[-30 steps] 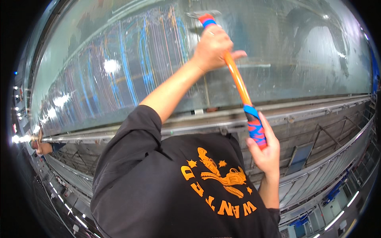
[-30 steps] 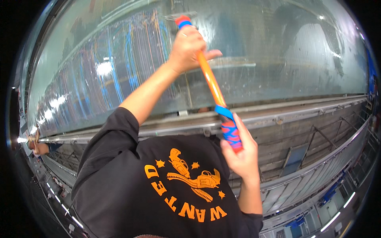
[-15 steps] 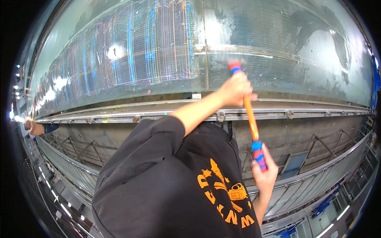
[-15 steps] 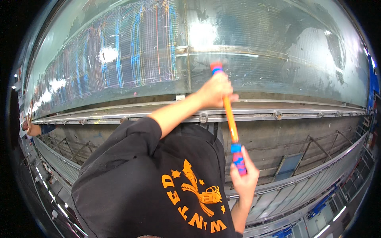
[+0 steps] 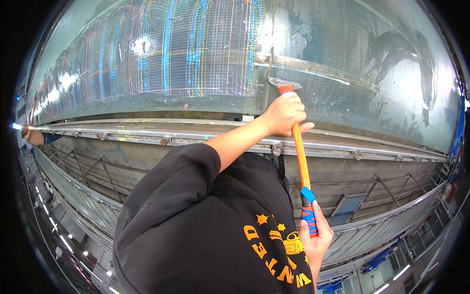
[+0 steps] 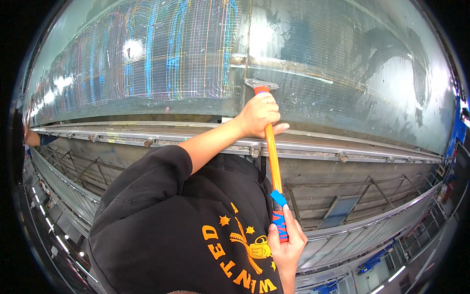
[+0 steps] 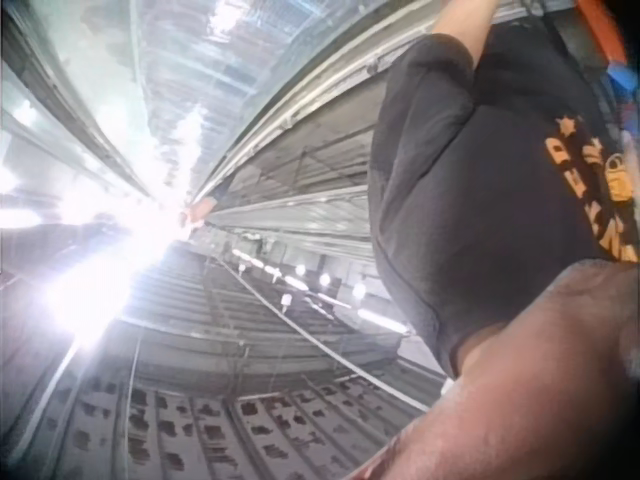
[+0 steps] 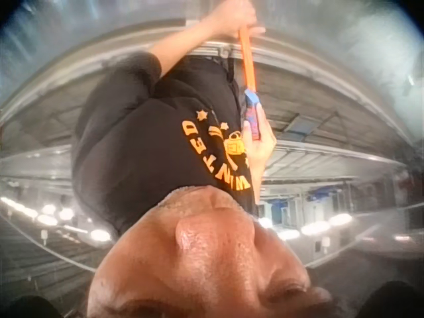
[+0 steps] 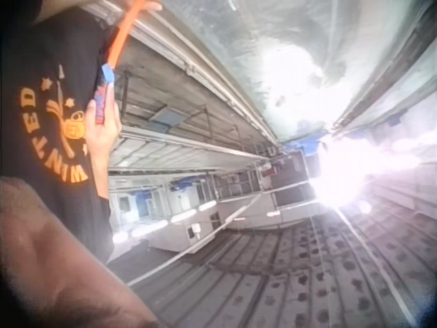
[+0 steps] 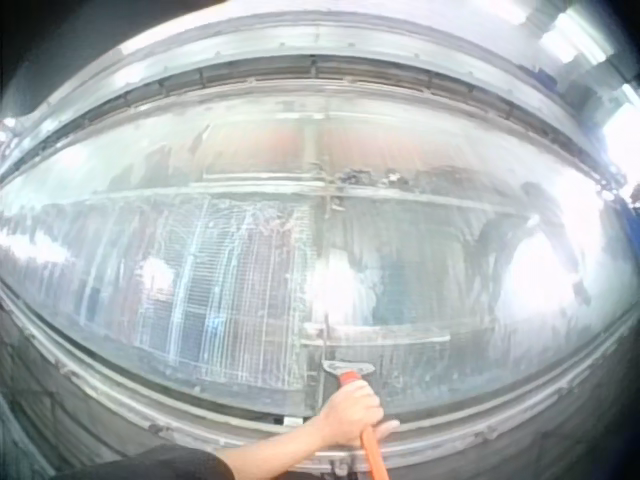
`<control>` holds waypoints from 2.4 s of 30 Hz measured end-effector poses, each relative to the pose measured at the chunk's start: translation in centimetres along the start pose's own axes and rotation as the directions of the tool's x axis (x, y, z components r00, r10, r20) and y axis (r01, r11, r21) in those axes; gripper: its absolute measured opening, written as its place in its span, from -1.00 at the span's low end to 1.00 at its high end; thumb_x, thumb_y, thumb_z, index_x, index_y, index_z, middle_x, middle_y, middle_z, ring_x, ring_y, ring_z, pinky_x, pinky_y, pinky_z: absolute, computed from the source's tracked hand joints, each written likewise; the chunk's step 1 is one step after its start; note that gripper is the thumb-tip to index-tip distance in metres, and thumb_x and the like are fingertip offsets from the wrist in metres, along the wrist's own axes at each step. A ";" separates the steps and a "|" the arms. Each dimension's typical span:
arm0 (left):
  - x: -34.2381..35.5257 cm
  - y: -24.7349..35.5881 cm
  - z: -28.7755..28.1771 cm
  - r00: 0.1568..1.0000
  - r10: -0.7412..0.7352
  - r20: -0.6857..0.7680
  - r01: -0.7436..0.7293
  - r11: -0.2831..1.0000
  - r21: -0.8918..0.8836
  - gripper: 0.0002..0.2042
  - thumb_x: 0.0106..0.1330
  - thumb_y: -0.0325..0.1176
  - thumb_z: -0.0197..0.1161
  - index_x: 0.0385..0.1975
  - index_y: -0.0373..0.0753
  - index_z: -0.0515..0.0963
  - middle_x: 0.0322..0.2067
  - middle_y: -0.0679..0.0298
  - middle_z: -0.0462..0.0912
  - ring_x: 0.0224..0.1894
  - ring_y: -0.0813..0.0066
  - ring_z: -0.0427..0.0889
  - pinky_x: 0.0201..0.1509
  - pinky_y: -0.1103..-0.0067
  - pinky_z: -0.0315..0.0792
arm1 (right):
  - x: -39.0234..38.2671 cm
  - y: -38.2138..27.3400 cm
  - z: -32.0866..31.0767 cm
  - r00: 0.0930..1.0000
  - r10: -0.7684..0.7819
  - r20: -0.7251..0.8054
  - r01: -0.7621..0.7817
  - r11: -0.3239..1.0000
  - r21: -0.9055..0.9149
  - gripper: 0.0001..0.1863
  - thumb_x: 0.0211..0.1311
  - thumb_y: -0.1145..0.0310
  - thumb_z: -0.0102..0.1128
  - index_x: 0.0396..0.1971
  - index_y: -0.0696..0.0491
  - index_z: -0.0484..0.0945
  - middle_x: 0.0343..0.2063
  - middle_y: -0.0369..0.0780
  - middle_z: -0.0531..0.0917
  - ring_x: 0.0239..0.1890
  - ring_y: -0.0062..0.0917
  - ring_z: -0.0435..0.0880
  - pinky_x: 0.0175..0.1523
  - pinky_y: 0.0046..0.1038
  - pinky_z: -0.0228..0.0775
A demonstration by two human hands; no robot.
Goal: The person uses a squeegee to wipe a large glass pane, moving the tool in repeated vertical and horizontal strokes to remove water and residue. The camera is mounted on the person's head, providing a first-person view of the cleaning process.
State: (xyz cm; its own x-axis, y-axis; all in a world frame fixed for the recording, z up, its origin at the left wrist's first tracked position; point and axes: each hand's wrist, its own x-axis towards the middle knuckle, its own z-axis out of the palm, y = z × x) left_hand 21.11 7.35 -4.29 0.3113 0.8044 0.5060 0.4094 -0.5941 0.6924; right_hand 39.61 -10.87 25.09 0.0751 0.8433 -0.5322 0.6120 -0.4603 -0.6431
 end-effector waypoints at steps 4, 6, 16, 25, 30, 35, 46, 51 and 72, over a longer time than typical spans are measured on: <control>2.0 -2.7 -0.5 0.996 0.025 -0.084 -0.025 1.000 0.007 -0.59 0.17 -0.19 0.49 -0.79 -0.10 0.40 -0.67 0.29 0.40 -0.49 0.22 0.50 -0.27 0.32 0.41 | 2.5 -2.0 1.1 1.000 -0.009 -0.025 0.009 1.000 -0.009 -0.38 0.21 0.64 0.33 0.34 0.28 0.57 -0.17 -0.04 0.78 -0.24 -0.52 0.75 -0.10 -0.47 0.60; 2.9 -4.2 -0.5 0.987 0.046 -0.153 -0.049 0.999 -0.015 -0.57 0.16 -0.22 0.51 -0.77 -0.11 0.36 -0.67 0.27 0.35 -0.51 0.21 0.47 -0.29 0.31 0.41 | 3.9 -3.1 1.3 1.000 -0.003 -0.019 0.003 1.000 -0.026 -0.38 0.22 0.65 0.32 0.34 0.28 0.57 -0.14 -0.03 0.79 -0.22 -0.52 0.76 -0.08 -0.47 0.60; 8.9 -11.9 -2.6 0.973 0.062 -0.222 -0.050 0.997 0.058 -0.65 0.12 -0.26 0.45 -0.77 -0.09 0.41 -0.66 0.31 0.44 -0.48 0.22 0.56 -0.23 0.33 0.46 | 11.8 -9.1 2.3 0.997 0.081 -0.011 -0.081 0.997 0.003 -0.36 0.26 0.69 0.26 0.39 0.27 0.53 0.04 -0.03 0.77 -0.14 -0.62 0.71 -0.02 -0.55 0.58; 14.4 -18.1 -3.7 0.952 0.079 -0.295 -0.057 0.995 0.083 -0.68 0.07 -0.31 0.43 -0.78 -0.08 0.40 -0.67 0.31 0.45 -0.50 0.22 0.55 -0.25 0.34 0.46 | 18.4 -13.7 2.6 0.988 0.151 -0.026 -0.150 0.988 0.044 -0.37 0.30 0.69 0.25 0.41 0.26 0.52 -0.02 -0.12 0.77 -0.21 -0.70 0.64 -0.07 -0.61 0.55; 17.7 -21.7 -4.4 0.935 0.095 -0.342 -0.066 0.993 0.095 -0.69 0.08 -0.31 0.42 -0.77 -0.09 0.40 -0.67 0.32 0.45 -0.50 0.23 0.55 -0.28 0.35 0.47 | 22.5 -17.3 2.2 0.980 0.200 -0.015 -0.199 0.979 0.039 -0.38 0.32 0.69 0.25 0.42 0.22 0.53 -0.07 -0.21 0.74 -0.26 -0.75 0.59 -0.13 -0.65 0.51; 22.2 -25.3 -4.9 0.910 0.141 -0.389 -0.101 0.987 0.122 -0.71 0.10 -0.31 0.41 -0.74 -0.10 0.41 -0.66 0.31 0.46 -0.49 0.21 0.54 -0.27 0.35 0.49 | 27.1 -18.9 1.9 0.996 -0.027 -0.080 0.027 1.000 -0.003 -0.41 0.38 0.60 0.27 0.42 0.22 0.52 -0.19 -0.26 0.72 -0.38 -0.78 0.55 -0.27 -0.69 0.44; 18.6 -19.9 -4.3 0.988 0.091 -0.128 -0.087 0.995 0.040 -0.64 0.23 -0.19 0.44 -0.75 -0.08 0.47 -0.61 0.28 0.51 -0.40 0.15 0.55 -0.12 0.27 0.47 | 21.3 -16.8 0.3 0.994 0.110 -0.008 -0.107 0.981 0.165 -0.39 0.42 0.53 0.26 0.46 0.23 0.47 -0.36 -0.32 0.65 -0.51 -0.79 0.48 -0.41 -0.67 0.36; 17.8 -20.5 -3.8 0.925 0.054 -0.376 -0.059 0.998 0.000 -0.69 0.14 -0.34 0.43 -0.73 -0.11 0.41 -0.64 0.26 0.43 -0.45 0.17 0.54 -0.17 0.28 0.48 | 22.0 -17.0 1.4 0.995 0.101 0.009 -0.101 0.995 0.008 -0.42 0.37 0.56 0.26 0.40 0.25 0.54 -0.23 -0.25 0.72 -0.27 -0.73 0.57 -0.12 -0.61 0.48; 19.7 -21.5 -3.9 0.928 -0.005 -0.372 -0.009 0.999 -0.035 -0.69 0.16 -0.37 0.43 -0.73 -0.13 0.43 -0.63 0.28 0.45 -0.41 0.17 0.56 -0.11 0.29 0.49 | 24.3 -20.5 -0.3 0.994 0.103 0.029 -0.101 0.993 -0.062 -0.41 0.38 0.51 0.24 0.41 0.25 0.52 -0.30 -0.26 0.71 -0.33 -0.74 0.57 -0.17 -0.62 0.46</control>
State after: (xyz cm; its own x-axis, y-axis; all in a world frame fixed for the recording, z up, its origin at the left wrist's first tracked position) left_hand 15.11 35.99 -7.24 -0.0318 0.7526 0.6577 0.3768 -0.6004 0.7054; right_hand 29.10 19.19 25.49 0.1149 0.7828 -0.6116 0.6488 -0.5253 -0.5505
